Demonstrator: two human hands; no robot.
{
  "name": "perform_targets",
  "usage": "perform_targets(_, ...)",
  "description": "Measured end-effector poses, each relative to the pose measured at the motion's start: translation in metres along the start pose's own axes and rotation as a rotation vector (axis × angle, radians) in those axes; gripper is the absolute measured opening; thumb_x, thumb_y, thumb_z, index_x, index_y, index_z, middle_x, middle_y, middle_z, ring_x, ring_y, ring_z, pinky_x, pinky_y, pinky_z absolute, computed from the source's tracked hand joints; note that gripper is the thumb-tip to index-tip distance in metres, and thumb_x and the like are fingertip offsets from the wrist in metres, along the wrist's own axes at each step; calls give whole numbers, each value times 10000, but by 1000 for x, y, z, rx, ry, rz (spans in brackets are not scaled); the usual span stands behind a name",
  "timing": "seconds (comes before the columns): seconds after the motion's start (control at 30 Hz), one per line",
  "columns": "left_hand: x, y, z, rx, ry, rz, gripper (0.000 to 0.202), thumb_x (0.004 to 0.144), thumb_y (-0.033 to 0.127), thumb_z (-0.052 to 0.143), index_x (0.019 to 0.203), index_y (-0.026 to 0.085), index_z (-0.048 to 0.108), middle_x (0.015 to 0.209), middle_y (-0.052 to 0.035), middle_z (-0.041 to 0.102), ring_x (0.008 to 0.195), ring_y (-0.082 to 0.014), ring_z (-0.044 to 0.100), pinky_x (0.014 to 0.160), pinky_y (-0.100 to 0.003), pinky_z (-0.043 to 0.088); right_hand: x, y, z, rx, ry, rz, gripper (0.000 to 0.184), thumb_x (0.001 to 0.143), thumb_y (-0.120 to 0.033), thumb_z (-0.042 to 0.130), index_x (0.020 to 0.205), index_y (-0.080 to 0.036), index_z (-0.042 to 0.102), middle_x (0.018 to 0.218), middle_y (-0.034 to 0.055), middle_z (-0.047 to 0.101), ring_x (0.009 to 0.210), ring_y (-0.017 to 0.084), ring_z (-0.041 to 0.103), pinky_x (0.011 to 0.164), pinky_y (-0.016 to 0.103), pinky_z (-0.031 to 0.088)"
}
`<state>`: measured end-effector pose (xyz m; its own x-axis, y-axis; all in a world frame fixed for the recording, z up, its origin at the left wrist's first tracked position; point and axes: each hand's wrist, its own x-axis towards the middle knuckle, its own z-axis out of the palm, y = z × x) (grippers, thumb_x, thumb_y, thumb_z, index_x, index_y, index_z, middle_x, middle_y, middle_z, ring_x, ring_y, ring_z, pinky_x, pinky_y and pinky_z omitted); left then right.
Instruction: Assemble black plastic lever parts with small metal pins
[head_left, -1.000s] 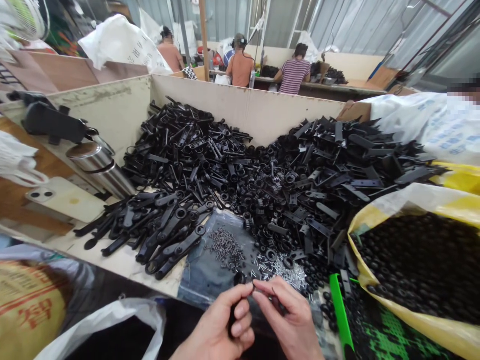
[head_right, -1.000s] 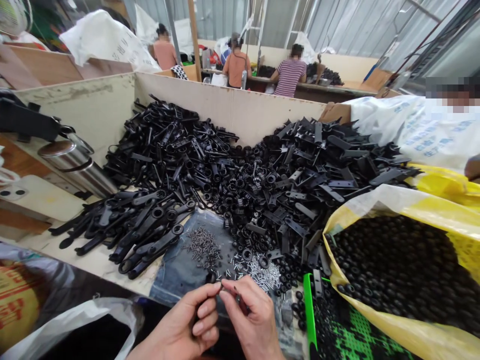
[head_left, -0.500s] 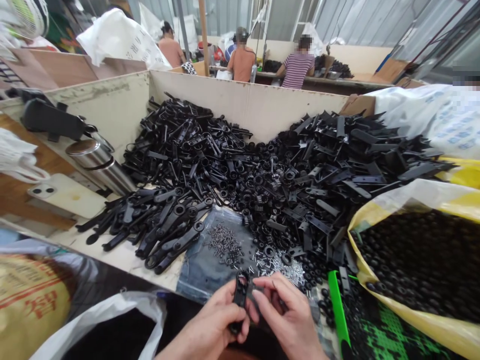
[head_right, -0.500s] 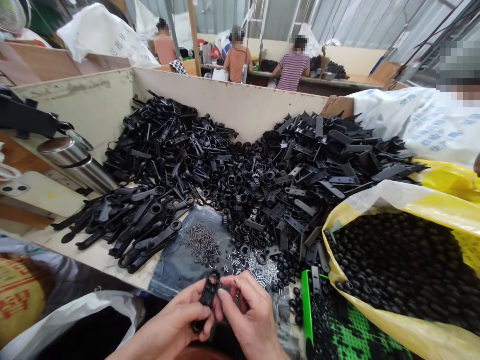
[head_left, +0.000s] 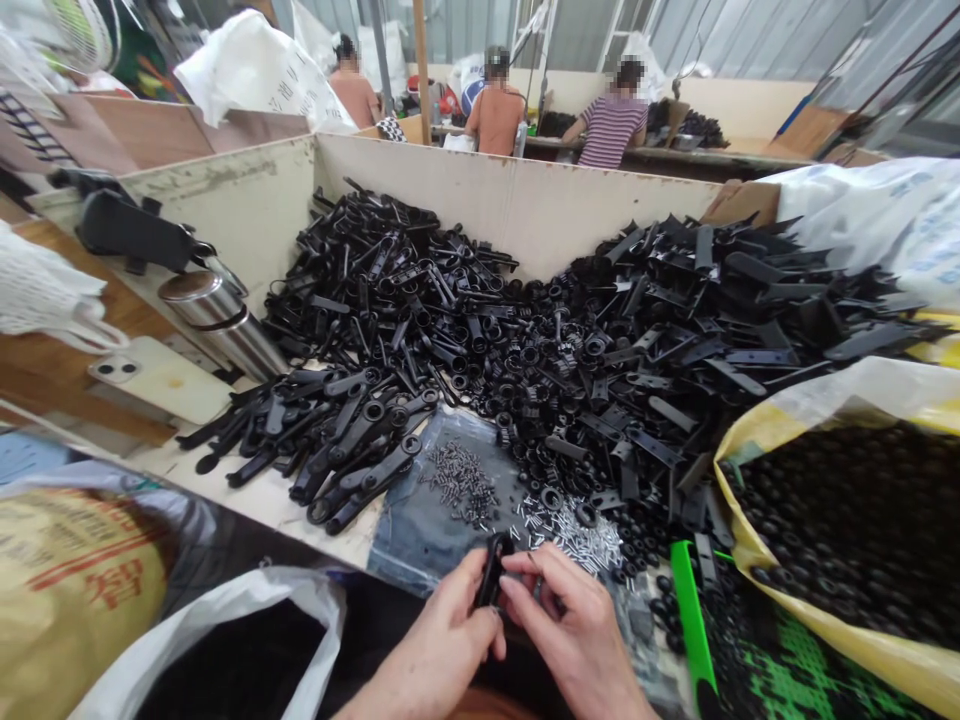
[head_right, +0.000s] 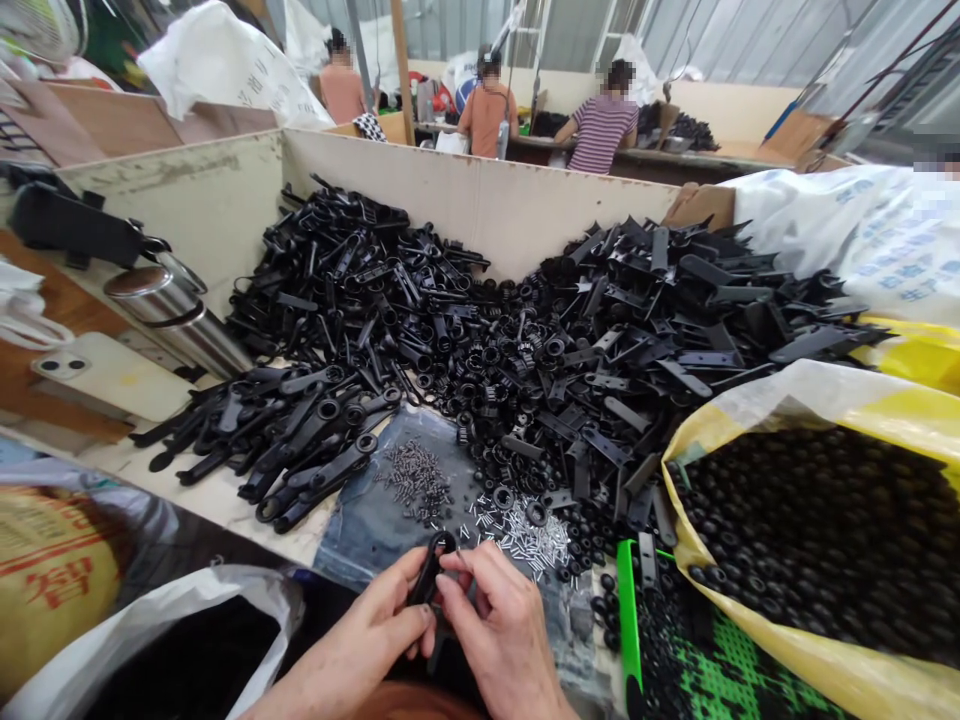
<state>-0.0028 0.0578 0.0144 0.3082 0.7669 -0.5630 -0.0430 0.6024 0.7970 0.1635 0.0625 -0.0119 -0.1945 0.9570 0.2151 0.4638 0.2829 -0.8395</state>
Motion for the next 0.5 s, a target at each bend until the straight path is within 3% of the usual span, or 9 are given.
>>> perform_targets(0.17, -1, -12, -5, 83, 73, -2, 530, 773, 165, 541, 1299, 175, 604, 865, -23, 652, 872, -205, 564, 806, -313, 430, -4, -3, 7, 9, 54, 47, 173, 971, -296, 608, 876, -220, 732, 684, -27, 593, 512, 116, 538, 496, 203, 440)
perform_targets(0.27, -1, -15, -8, 120, 85, 5, 490, 804, 184, 545, 1289, 187, 613, 893, -23, 669, 876, -199, 574, 824, -306, 435, -8, -2, 11, -4, 64, 42, 174, 978, -283, 601, 886, -218, 734, 687, -22, 605, 532, 120, 558, 512, 204, 452)
perform_targets(0.4, 2, -19, -9, 159, 73, 36, 321, 879, 234, 528, 1174, 183, 645, 707, 30, 596, 695, -152, 546, 713, -266, 438, -13, -2, 13, -25, 45, -25, 178, 1004, -233, 554, 1033, -209, 728, 793, 18, 682, 624, 132, 650, 587, 205, 508)
perform_targets(0.5, 6, -25, -10, 188, 68, 84, 317, 949, 413, 523, 1127, 174, 632, 614, 66, 514, 523, -113, 457, 562, -241, 387, -13, -2, 12, -121, 44, -118, 213, 1015, -206, 508, 1082, -194, 710, 793, 35, 705, 647, 143, 691, 613, 207, 529)
